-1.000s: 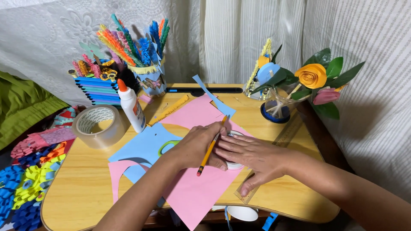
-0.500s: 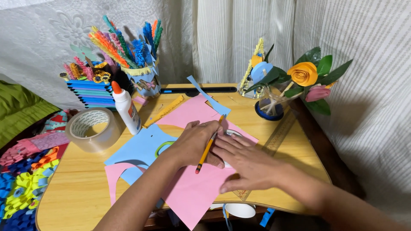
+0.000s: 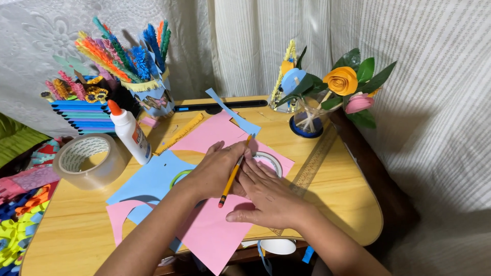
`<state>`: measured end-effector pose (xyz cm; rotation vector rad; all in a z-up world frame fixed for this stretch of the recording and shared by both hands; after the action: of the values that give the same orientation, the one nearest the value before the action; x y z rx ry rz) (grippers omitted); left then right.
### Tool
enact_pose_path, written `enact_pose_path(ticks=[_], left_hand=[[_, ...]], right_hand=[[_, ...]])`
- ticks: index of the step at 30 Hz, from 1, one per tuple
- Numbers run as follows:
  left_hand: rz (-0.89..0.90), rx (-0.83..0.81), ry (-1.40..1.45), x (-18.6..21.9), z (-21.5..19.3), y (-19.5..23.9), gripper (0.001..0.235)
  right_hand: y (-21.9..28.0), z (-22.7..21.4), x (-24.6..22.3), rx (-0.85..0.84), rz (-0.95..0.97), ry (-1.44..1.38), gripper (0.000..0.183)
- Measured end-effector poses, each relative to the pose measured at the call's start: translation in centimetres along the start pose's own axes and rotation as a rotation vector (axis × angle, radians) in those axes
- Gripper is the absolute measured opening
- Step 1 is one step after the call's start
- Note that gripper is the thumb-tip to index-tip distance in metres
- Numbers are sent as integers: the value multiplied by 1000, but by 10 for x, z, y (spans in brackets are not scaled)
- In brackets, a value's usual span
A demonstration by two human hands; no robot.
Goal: Tracing a circle onto pink paper using a roll of tape as a guide and then cutting it out with scissors.
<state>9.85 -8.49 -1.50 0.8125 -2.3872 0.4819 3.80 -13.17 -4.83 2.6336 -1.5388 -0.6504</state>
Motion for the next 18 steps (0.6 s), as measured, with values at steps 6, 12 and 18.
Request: enact_pose_path(ticks=[6, 12, 18], left_hand=[[-108, -113, -64, 9, -25, -13, 54], [-30, 159, 137, 44, -60, -51, 30], [-122, 5, 67, 93, -11, -80, 57]], right_hand=[[2, 6, -2, -7, -25, 54, 118], [-6, 9, 6, 164, -87, 160, 120], [1, 1, 3, 387, -155, 129, 112]])
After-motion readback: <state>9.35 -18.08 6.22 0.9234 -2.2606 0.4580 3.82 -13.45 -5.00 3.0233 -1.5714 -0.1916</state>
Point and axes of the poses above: each hand's wrist, its own y-axis away from the middle knuckle, its own z-axis out of the palm, x = y × z, the point moved 10 cm from there along -y, towards the middle knuckle, and after that the axes turned 5 degrees about y, right-handed, at the moved point
